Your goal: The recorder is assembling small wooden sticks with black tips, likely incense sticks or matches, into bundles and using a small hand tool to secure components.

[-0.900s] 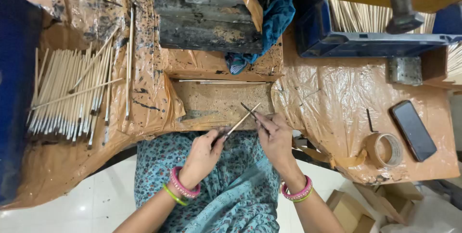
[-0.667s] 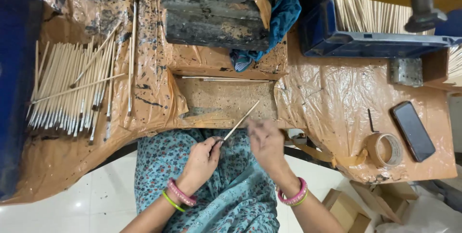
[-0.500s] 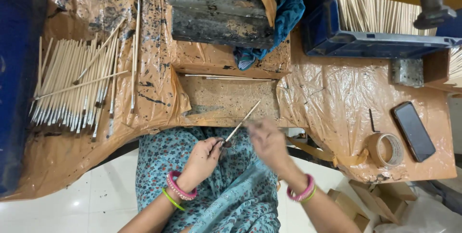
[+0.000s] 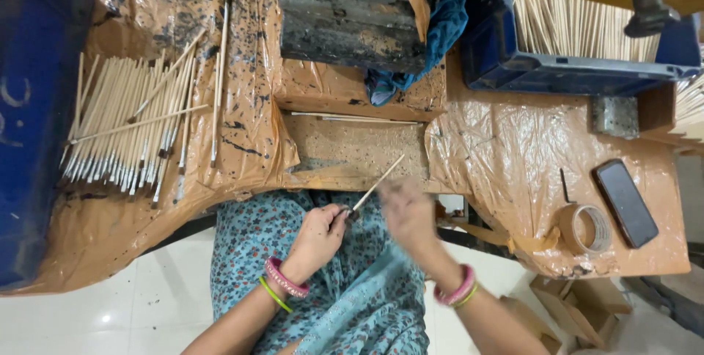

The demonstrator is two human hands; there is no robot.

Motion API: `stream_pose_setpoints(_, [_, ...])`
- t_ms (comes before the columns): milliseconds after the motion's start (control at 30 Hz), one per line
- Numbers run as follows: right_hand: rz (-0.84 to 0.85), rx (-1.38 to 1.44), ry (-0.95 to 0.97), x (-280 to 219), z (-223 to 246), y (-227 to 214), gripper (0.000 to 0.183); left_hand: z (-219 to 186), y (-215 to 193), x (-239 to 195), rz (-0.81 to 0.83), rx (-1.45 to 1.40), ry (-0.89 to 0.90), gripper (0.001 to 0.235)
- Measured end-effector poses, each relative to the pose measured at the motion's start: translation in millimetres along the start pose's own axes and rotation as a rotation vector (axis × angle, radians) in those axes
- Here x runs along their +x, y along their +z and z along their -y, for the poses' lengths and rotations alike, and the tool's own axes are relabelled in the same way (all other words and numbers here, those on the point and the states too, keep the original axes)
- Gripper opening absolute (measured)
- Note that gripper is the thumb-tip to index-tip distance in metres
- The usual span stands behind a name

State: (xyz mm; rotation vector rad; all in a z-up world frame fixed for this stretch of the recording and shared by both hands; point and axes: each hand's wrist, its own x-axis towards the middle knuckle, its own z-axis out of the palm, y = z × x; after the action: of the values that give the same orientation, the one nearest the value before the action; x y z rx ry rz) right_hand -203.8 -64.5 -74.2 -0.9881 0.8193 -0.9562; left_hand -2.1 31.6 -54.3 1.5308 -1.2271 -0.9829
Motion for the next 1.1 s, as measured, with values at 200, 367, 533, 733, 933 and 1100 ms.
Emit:
stream_pose_setpoints(200, [0.203, -1.269, -0.615, 16, 65, 20, 0.020, 3, 1, 5, 0.070, -0.118, -0.129, 0.016])
stream_pose_setpoints(367, [0.133, -1.162, -0.458, -19, 60, 43, 0.032, 1, 0, 6, 0.122, -0.206, -0.167, 0.021])
stream_pose_setpoints(533, [0.249, -0.569, -0.313, 3, 55, 16, 0.015, 6, 4, 1, 0.141, -0.198, -0.187, 0.021])
stream_pose_setpoints(733, [0.207, -1.134, -0.469, -13, 53, 24, 0.015, -25, 1, -4, -0.021, 0.167, 0.055, 0.010])
stream_pose_setpoints(933, [0.080, -1.261, -0.512, 10, 72, 23, 0.024, -31, 0, -6, -0.058, 0.250, 0.170, 0.011])
stream_pose_setpoints(1100, [0.359, -1.045, -0.457, -16, 45, 28, 0.037, -15, 4, -8, -0.042, 0.376, 0.271, 0.008])
